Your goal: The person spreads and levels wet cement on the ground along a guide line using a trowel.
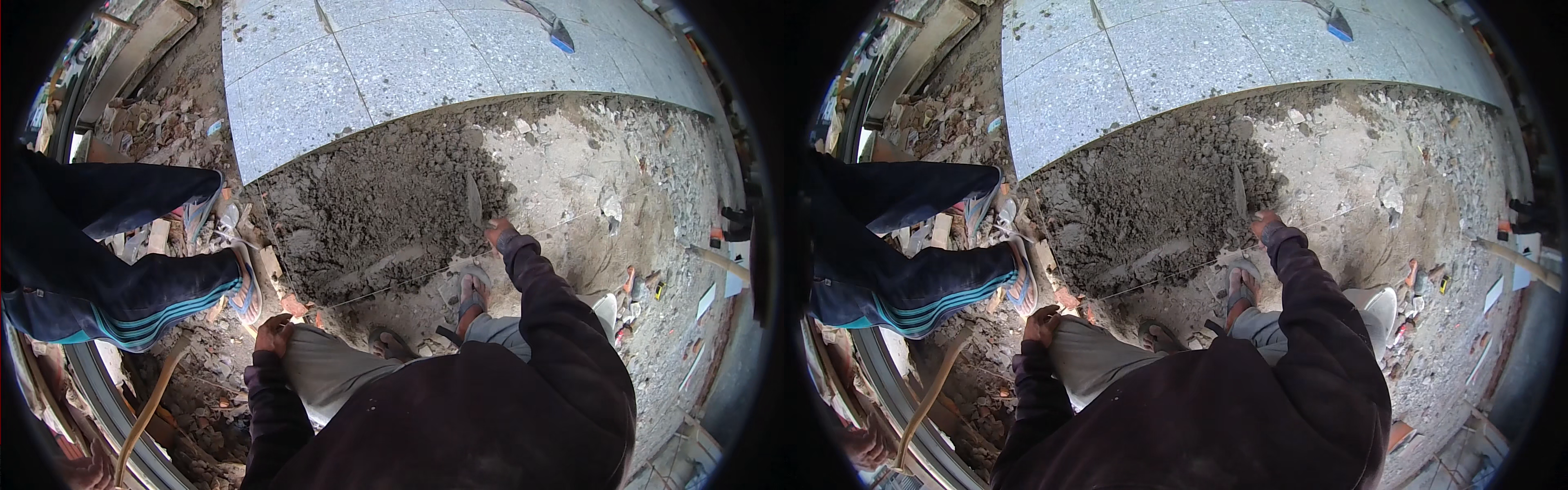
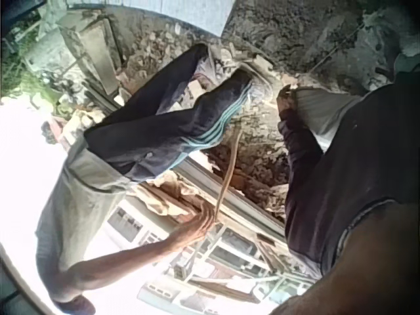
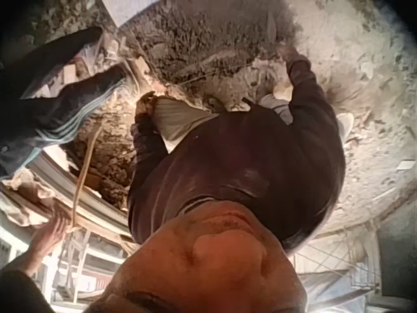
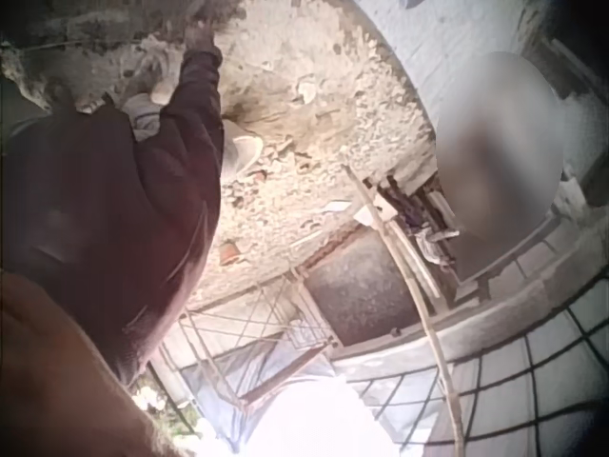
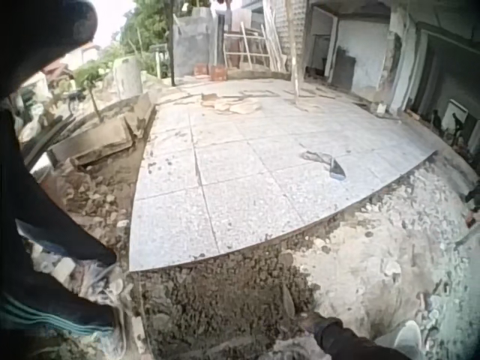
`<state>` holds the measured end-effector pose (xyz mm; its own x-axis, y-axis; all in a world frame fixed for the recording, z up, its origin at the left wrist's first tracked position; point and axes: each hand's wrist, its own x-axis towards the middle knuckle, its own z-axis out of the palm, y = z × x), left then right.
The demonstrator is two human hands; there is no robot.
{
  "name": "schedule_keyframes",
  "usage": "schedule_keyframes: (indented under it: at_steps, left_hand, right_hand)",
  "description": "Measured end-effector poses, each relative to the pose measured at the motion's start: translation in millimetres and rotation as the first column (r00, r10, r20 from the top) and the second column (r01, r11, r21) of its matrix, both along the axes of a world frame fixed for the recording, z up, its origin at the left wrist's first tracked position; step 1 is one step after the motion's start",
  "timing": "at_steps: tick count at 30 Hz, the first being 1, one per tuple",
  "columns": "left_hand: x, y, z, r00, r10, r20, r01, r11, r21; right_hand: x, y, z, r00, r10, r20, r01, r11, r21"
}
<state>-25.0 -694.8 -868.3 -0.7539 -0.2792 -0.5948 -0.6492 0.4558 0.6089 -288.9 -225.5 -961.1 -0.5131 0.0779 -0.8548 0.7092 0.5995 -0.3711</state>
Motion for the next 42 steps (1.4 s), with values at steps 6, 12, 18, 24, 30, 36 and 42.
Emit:
schedule_keyframes:
  at_steps: [6, 12, 18, 24, 30, 36, 42]
  left_hand:
    - [-1.3, 2.9, 2.1, 0.999, -0.005, 0.040, 0.006, 1.000, -0.029]
    - [11.9, 5.5, 9.7, 0.997, 0.071, 0.043, -0.068, 0.996, -0.062]
    - [5.6, 1.3, 8.3, 0.992, 0.109, 0.066, -0.104, 0.992, -0.068]
    - [-5.8, 16.4, 23.2, 0.994, 0.012, 0.108, 0.004, 0.989, -0.150]
    - [3.5, 20.9, 19.9, 0.981, 0.034, 0.190, -0.004, 0.988, -0.153]
    - [6.4, 18.3, 30.6, 0.992, 0.031, 0.123, -0.005, 0.978, -0.206]
    - [2.4, 16.9, 22.6, 0.988, 0.053, 0.142, 0.000, 0.938, -0.348]
  right_hand:
    - [6.6, -86.4, 26.5, 0.927, 0.374, -0.027, -0.374, 0.924, -0.073]
    - [-55.5, 54.7, -21.4, 0.980, -0.148, -0.131, 0.151, 0.988, 0.013]
    - [-52.7, -53.8, 19.1, 0.967, -0.235, -0.103, 0.203, 0.946, -0.252]
    - [-15.2, -251.4, 22.1, 0.965, 0.256, 0.052, -0.187, 0.818, -0.544]
    - [7.7, -314.1, -0.5, 0.877, 0.479, 0.051, -0.388, 0.765, -0.514]
    - [-54.8, -207.5, -9.7, 0.950, 0.314, -0.001, -0.293, 0.886, -0.360]
    - [-93.6, -107.6, -22.0, 0.991, -0.015, -0.135, -0.016, 0.974, -0.224]
